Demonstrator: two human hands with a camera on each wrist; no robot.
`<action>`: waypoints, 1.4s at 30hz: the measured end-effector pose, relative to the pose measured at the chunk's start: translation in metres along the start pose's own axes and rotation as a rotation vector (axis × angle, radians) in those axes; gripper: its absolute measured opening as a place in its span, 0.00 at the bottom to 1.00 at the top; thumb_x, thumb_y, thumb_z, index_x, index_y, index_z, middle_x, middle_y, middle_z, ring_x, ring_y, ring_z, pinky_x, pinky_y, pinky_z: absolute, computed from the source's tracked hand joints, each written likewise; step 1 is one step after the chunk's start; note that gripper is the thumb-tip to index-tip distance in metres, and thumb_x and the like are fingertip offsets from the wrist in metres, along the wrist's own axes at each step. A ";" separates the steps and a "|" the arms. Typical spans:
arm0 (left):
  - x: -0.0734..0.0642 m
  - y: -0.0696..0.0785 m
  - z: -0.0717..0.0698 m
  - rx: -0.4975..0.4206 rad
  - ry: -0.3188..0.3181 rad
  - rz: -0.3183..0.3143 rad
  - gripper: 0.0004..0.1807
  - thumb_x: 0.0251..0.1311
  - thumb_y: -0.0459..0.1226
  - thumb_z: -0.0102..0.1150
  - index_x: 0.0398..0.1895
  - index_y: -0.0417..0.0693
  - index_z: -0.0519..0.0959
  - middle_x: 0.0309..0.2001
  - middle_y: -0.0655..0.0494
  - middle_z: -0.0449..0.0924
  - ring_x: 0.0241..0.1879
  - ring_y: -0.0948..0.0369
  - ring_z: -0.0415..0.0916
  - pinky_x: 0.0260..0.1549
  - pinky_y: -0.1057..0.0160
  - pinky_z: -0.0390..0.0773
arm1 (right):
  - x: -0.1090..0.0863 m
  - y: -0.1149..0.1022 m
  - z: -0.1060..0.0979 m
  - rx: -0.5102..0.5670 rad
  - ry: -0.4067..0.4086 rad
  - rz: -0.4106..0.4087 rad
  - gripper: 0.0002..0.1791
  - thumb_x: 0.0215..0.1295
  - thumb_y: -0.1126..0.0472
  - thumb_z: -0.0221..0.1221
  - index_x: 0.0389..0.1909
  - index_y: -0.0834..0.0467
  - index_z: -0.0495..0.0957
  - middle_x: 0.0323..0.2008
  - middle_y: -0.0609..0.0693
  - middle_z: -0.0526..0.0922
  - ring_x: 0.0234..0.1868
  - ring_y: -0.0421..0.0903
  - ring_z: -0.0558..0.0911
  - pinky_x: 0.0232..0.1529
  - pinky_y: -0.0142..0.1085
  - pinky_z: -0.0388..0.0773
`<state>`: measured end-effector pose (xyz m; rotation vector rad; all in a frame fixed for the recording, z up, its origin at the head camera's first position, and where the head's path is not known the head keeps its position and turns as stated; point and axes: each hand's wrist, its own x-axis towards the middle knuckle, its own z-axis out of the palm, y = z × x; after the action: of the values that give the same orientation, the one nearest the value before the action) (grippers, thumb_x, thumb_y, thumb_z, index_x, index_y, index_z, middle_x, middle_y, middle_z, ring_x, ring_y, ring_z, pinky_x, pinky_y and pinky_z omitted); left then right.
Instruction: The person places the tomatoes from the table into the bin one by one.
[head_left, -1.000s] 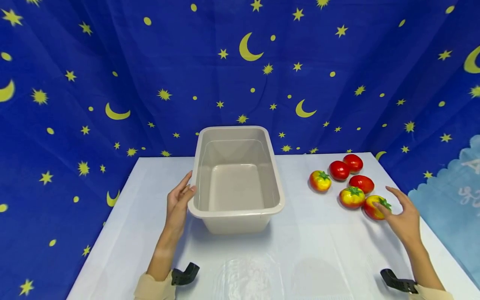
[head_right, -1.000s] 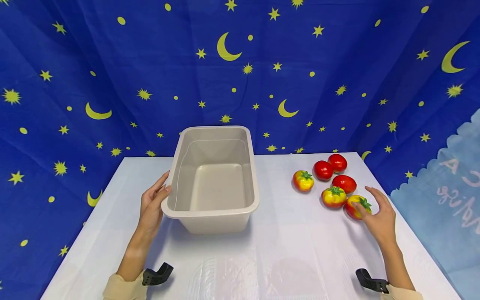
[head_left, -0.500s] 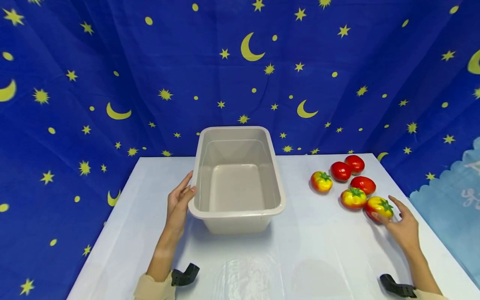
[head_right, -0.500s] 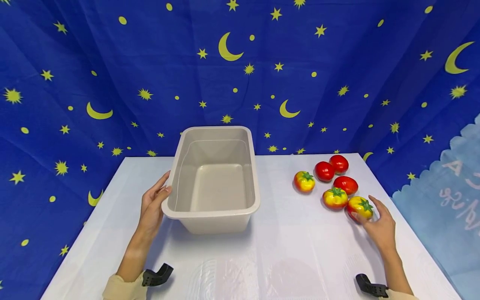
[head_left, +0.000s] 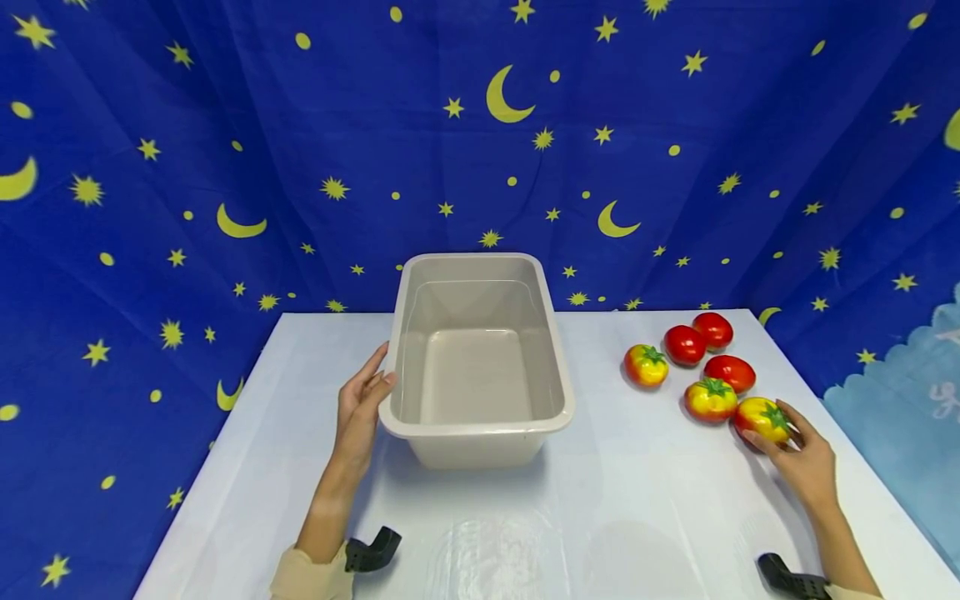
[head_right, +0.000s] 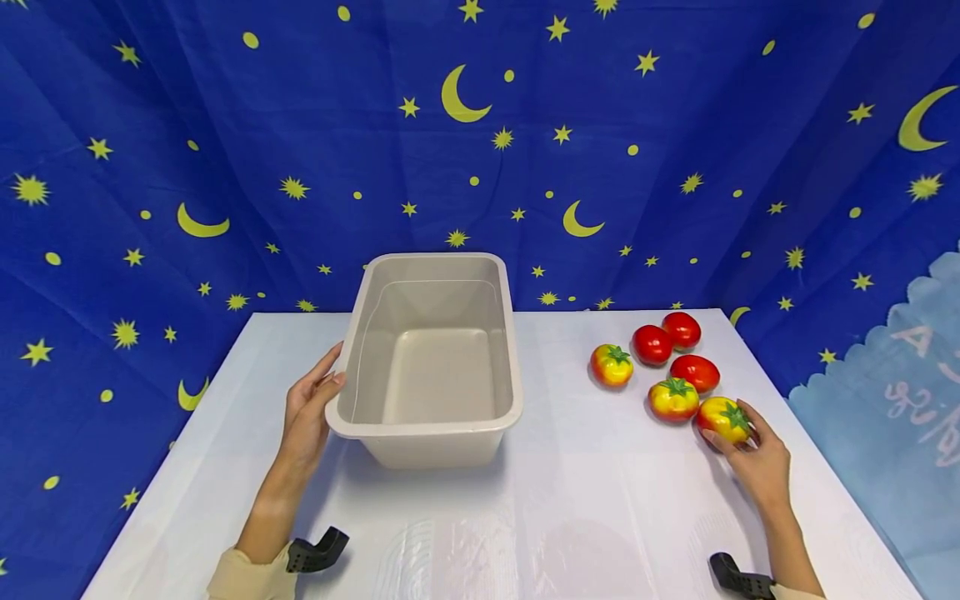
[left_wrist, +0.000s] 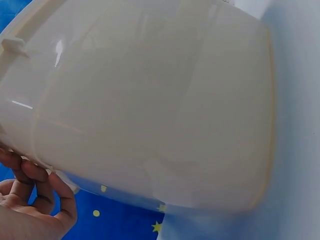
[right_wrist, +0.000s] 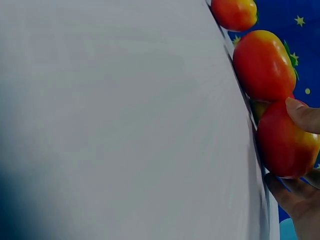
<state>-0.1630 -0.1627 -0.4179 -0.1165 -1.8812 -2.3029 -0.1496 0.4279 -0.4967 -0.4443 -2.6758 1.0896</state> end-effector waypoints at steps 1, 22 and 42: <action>0.000 0.000 0.000 0.003 0.003 0.002 0.30 0.68 0.31 0.48 0.73 0.42 0.60 0.45 0.66 0.85 0.46 0.66 0.82 0.46 0.68 0.80 | 0.000 0.000 0.000 0.007 -0.001 0.010 0.42 0.65 0.50 0.61 0.74 0.62 0.56 0.69 0.72 0.60 0.62 0.75 0.66 0.43 0.08 0.61; -0.002 0.006 0.004 0.026 0.040 -0.046 0.28 0.67 0.31 0.48 0.71 0.44 0.64 0.37 0.67 0.87 0.39 0.65 0.85 0.42 0.67 0.81 | 0.002 -0.032 -0.004 0.057 0.074 -0.026 0.41 0.65 0.51 0.62 0.75 0.55 0.56 0.73 0.63 0.58 0.70 0.63 0.62 0.49 0.08 0.59; -0.002 0.006 0.002 0.007 0.028 -0.045 0.28 0.68 0.31 0.48 0.72 0.44 0.63 0.37 0.66 0.87 0.39 0.64 0.85 0.41 0.66 0.81 | 0.007 -0.085 0.002 0.073 0.055 -0.172 0.39 0.65 0.54 0.63 0.75 0.52 0.58 0.71 0.64 0.63 0.68 0.62 0.65 0.53 0.12 0.63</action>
<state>-0.1597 -0.1616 -0.4124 -0.0407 -1.8975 -2.3144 -0.1735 0.3711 -0.4375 -0.2225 -2.5620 1.1036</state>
